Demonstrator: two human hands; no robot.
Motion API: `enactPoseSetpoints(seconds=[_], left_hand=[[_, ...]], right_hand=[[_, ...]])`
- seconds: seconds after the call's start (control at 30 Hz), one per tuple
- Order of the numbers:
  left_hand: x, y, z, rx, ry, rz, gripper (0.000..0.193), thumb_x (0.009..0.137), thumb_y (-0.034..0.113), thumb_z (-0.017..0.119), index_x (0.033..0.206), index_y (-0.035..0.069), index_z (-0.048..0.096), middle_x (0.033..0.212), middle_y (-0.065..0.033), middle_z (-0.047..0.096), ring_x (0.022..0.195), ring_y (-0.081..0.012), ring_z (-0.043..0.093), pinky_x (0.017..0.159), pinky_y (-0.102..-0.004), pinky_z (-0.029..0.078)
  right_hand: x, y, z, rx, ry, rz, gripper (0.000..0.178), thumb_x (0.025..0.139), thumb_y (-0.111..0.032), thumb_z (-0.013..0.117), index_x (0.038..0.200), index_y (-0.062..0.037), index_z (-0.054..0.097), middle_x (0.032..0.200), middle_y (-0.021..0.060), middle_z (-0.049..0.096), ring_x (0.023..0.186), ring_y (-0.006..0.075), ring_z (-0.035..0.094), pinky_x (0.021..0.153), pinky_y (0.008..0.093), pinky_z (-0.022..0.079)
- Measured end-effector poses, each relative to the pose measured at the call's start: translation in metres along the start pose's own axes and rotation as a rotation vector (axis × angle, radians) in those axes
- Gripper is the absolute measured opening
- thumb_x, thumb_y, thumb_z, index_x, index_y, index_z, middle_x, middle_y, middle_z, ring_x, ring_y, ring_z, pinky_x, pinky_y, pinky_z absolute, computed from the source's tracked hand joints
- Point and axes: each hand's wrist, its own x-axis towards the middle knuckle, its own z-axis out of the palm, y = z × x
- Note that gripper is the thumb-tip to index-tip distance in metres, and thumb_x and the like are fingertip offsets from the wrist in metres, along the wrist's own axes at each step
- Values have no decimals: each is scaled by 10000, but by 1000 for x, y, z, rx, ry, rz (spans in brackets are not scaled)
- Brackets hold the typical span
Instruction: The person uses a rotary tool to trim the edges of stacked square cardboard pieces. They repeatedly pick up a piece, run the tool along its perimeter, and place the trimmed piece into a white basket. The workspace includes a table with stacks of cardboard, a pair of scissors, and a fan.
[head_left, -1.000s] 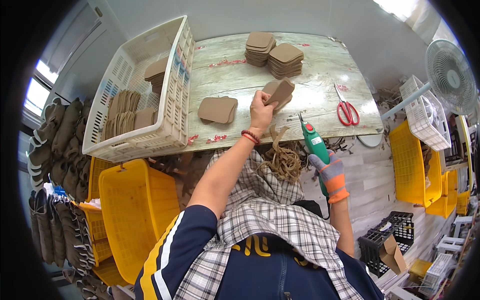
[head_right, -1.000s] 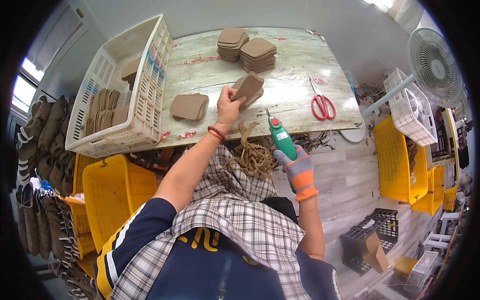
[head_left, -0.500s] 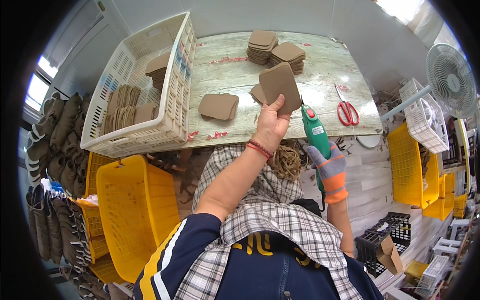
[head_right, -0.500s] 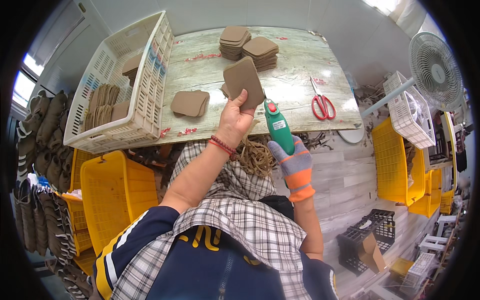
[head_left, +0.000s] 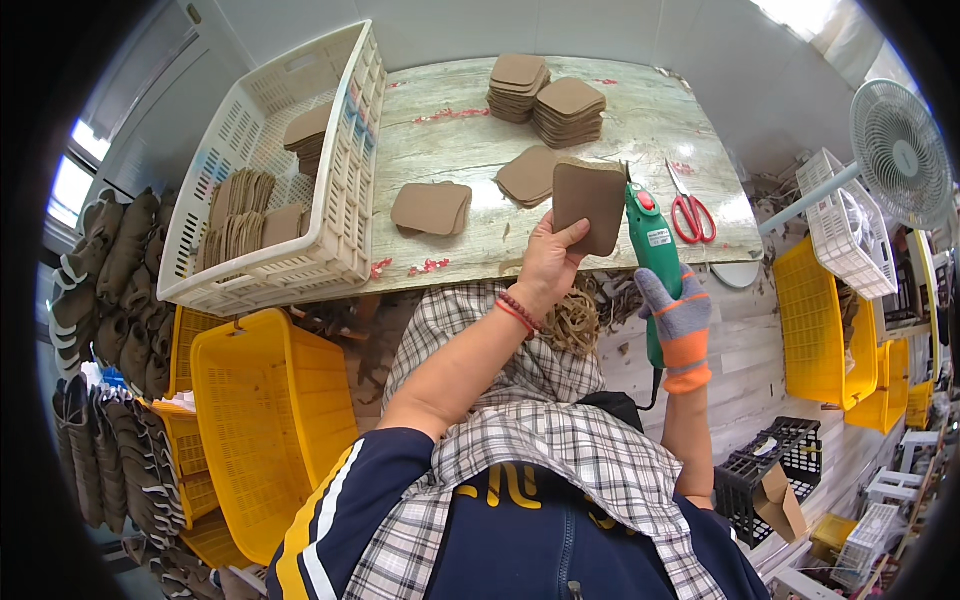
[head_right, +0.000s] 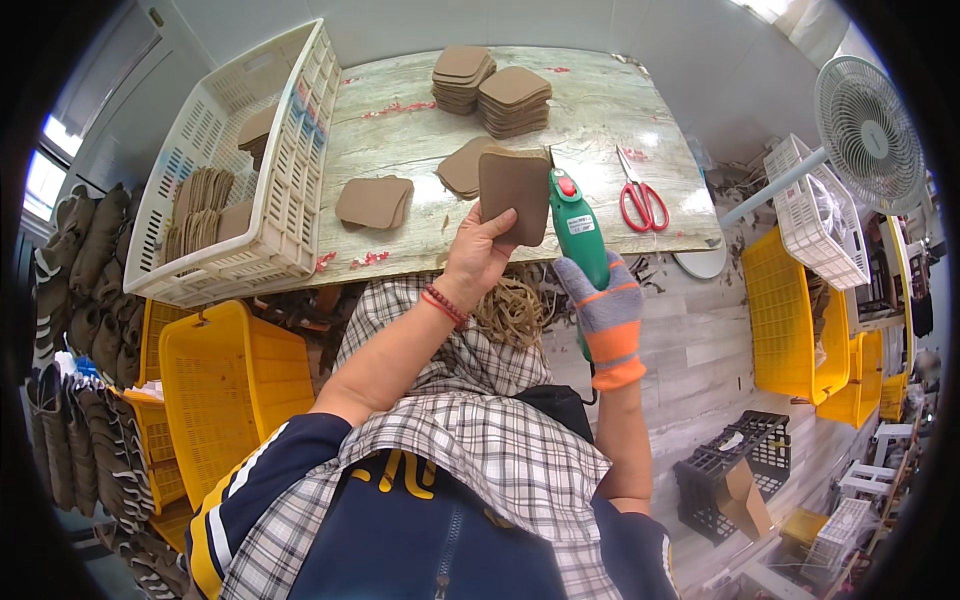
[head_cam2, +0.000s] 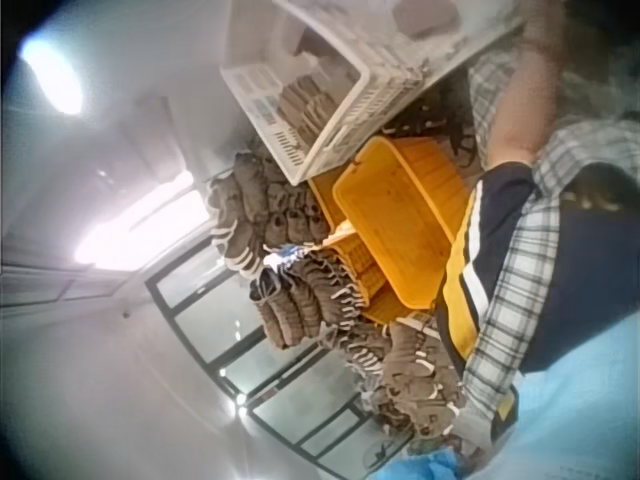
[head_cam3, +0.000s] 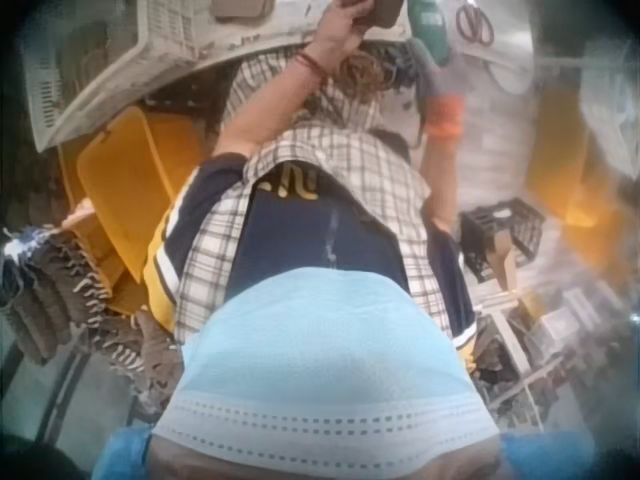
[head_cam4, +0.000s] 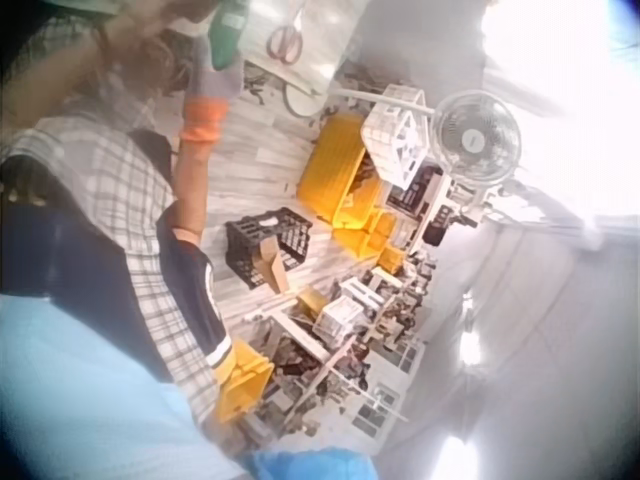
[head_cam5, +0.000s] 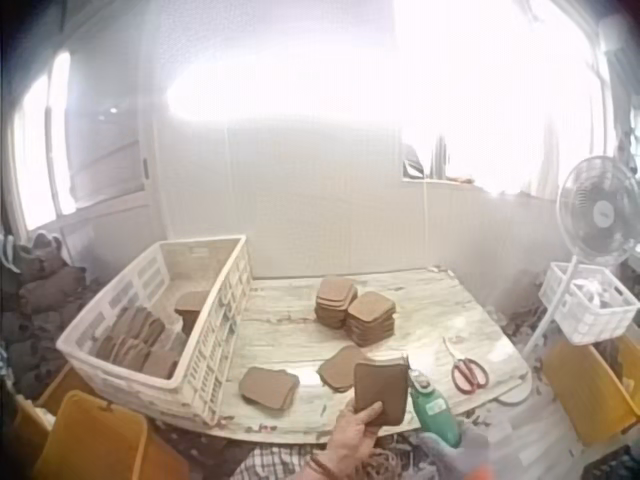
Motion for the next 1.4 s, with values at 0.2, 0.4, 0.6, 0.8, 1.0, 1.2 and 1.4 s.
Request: enactPoseSetpoints(seconds=[0.2, 0.4, 0.6, 0.8, 1.0, 1.2, 1.4], left_hand=[[1, 26, -9, 137, -70, -25, 312, 839, -59, 592, 1144, 8, 570, 1068, -70, 646, 939, -160, 630, 835, -303, 535], [4, 62, -24, 507, -106, -93, 352, 809, -73, 610, 1154, -13, 580, 1049, -74, 655, 915, -134, 629, 832, -281, 522], [-3, 79, -33, 759, -147, -157, 356, 792, -58, 611, 1144, 0, 601, 1009, -40, 656, 874, -108, 611, 809, -259, 499], [-25, 72, -32, 771, -119, -275, 325, 786, -63, 610, 1105, -6, 617, 978, -27, 652, 876, -94, 596, 799, -249, 490], [-30, 75, -35, 868, -206, -331, 327, 778, -77, 600, 1098, -10, 609, 999, -34, 642, 897, -95, 579, 803, -239, 475], [-22, 96, -42, 1114, -142, -112, 206, 741, -13, 699, 895, 55, 579, 889, 5, 612, 819, -56, 546, 720, -213, 455], [-21, 105, -41, 865, -14, -114, 138, 753, 42, 722, 849, 60, 625, 797, 14, 638, 725, -64, 578, 678, -217, 463]], right_hand=[[-9, -6, -17, -45, -83, 72, 323, 804, -232, 724, 997, -6, 595, 662, 4, 563, 511, 70, 492, 489, 223, 414], [-14, 2, -36, -140, -211, 78, 409, 768, -266, 762, 1026, 7, 600, 718, 34, 622, 558, 71, 541, 507, 226, 442], [-22, 18, -40, -388, -257, 39, 482, 743, -349, 778, 1042, -16, 598, 730, 71, 639, 614, 112, 583, 563, 273, 473], [-25, 28, -27, -375, -214, 18, 503, 736, -365, 781, 1055, -23, 595, 740, 85, 646, 622, 131, 589, 581, 288, 480], [-23, 15, -20, -174, -266, 186, 440, 757, -305, 770, 1029, -8, 594, 717, 49, 624, 577, 95, 564, 525, 248, 456], [-20, 18, -24, -29, -327, 261, 393, 761, -256, 769, 989, 9, 590, 697, 29, 602, 536, 74, 535, 483, 234, 432], [-20, 19, -26, -25, -393, 269, 378, 769, -252, 763, 978, 11, 589, 691, 28, 595, 517, 77, 532, 477, 236, 433]])
